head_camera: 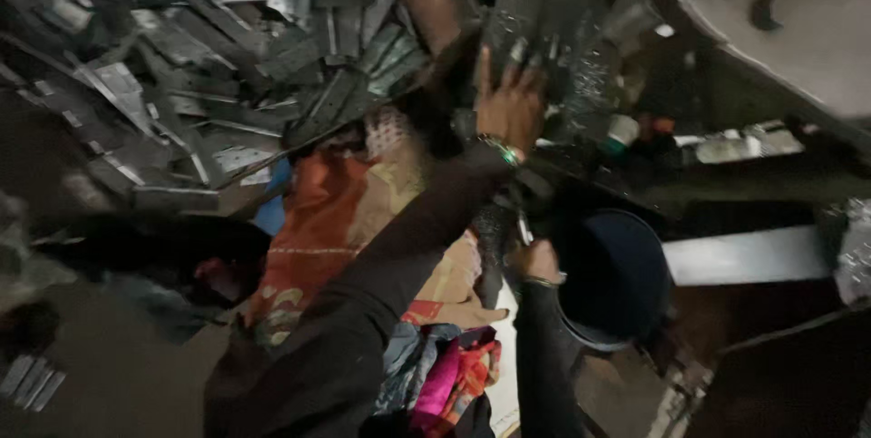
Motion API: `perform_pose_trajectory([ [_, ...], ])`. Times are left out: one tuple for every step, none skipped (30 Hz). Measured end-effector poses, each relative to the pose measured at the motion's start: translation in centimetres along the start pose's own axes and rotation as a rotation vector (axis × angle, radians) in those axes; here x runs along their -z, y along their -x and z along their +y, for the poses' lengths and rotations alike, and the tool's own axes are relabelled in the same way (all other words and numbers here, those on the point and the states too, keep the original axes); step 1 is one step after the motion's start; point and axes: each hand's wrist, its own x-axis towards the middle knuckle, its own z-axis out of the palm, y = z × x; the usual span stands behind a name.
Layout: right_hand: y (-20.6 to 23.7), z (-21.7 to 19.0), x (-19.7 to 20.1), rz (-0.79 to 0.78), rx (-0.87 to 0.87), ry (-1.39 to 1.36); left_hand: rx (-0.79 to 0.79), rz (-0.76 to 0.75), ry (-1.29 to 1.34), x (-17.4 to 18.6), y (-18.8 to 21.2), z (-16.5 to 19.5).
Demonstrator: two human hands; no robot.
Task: The person holds a flat metal bracket plate steady on the work surface with one hand and repeatedly runs a file over its edge with the other hand, working the piece throughout the clip. A large pile of similar punched metal brackets sits beside the work area.
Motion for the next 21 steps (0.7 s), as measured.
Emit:
perform_pose_trajectory([
  [-0.3, -0.3, 0.1, -0.035, 0.004, -0.010, -0.020, -0.010, -0.021, 0.5, 0.4, -0.4],
  [-0.2, 0.3, 0.4, -0.070, 0.024, -0.018, -0.046, -0.030, -0.031, 0.8, 0.9, -0.4],
  [0.4, 0.6, 1.6, -0.092, 0.045, -0.024, -0.077, -0.039, -0.035, 1.1, 1.2, -0.4],
  [0.0, 0.3, 3.6, -0.099, 0.078, -0.033, -0.110, -0.043, -0.069, 1.3, 1.1, -0.6],
  [-0.4, -0.4, 5.8, -0.050, 0.115, -0.023, -0.140, -0.048, -0.101, 1.5, 0.7, -0.7],
  [0.6, -0.8, 7.7, -0.017, 0.139, -0.010, -0.168, -0.073, -0.128, 1.6, 0.7, -0.7],
  [1.9, -1.0, 9.2, 0.005, 0.152, 0.004, -0.166, -0.143, -0.163, 1.6, 0.6, -0.6],
  [2.8, -1.2, 10.5, 0.010, 0.132, -0.003, -0.169, -0.209, -0.200, 1.6, -0.1, -0.7],
  [3.3, -1.6, 11.2, 0.031, 0.121, -0.018, -0.176, -0.257, -0.246, 1.6, -0.6, -0.8],
  [3.3, -1.9, 11.3, 0.059, 0.113, -0.034, -0.175, -0.221, -0.282, 1.5, -1.2, -0.7],
  [3.3, -2.2, 10.6, 0.056, 0.073, -0.011, -0.173, -0.190, -0.314, 1.4, -1.9, -0.6],
  [3.2, -2.2, 9.3, 0.053, 0.050, -0.010, -0.169, -0.170, -0.341, 1.2, -2.0, -0.5],
  [3.0, -2.4, 7.2, 0.059, 0.034, -0.012, -0.162, -0.179, -0.317, 1.0, -2.1, -0.4],
  [2.6, -2.7, 4.9, 0.064, 0.013, -0.001, -0.157, -0.182, -0.297, 0.9, -2.2, -0.3],
  [2.1, -2.6, 2.8, 0.070, -0.010, 0.014, -0.151, -0.184, -0.271, 0.8, -2.2, -0.3],
  [1.4, -2.2, 1.4, 0.074, -0.035, 0.014, -0.141, -0.204, -0.284, 0.7, -2.1, -0.2],
  [0.9, -1.9, 0.4, 0.054, -0.046, -0.010, -0.119, -0.225, -0.309, 0.6, -2.1, -0.1],
  [0.6, -1.7, 0.2, 0.023, -0.052, -0.063, -0.096, -0.257, -0.342, 0.6, -1.9, -0.4],
  [0.6, -1.3, 0.8, -0.054, -0.060, -0.148, -0.097, -0.239, -0.316, 0.5, -1.8, -0.5],
  [0.9, -1.1, 1.8, -0.091, -0.058, -0.113, -0.103, -0.213, -0.284, 0.3, -1.8, -0.6],
  [0.9, -1.0, 3.8, -0.113, -0.046, -0.079, -0.108, -0.170, -0.255, 0.1, -2.0, -0.7],
])
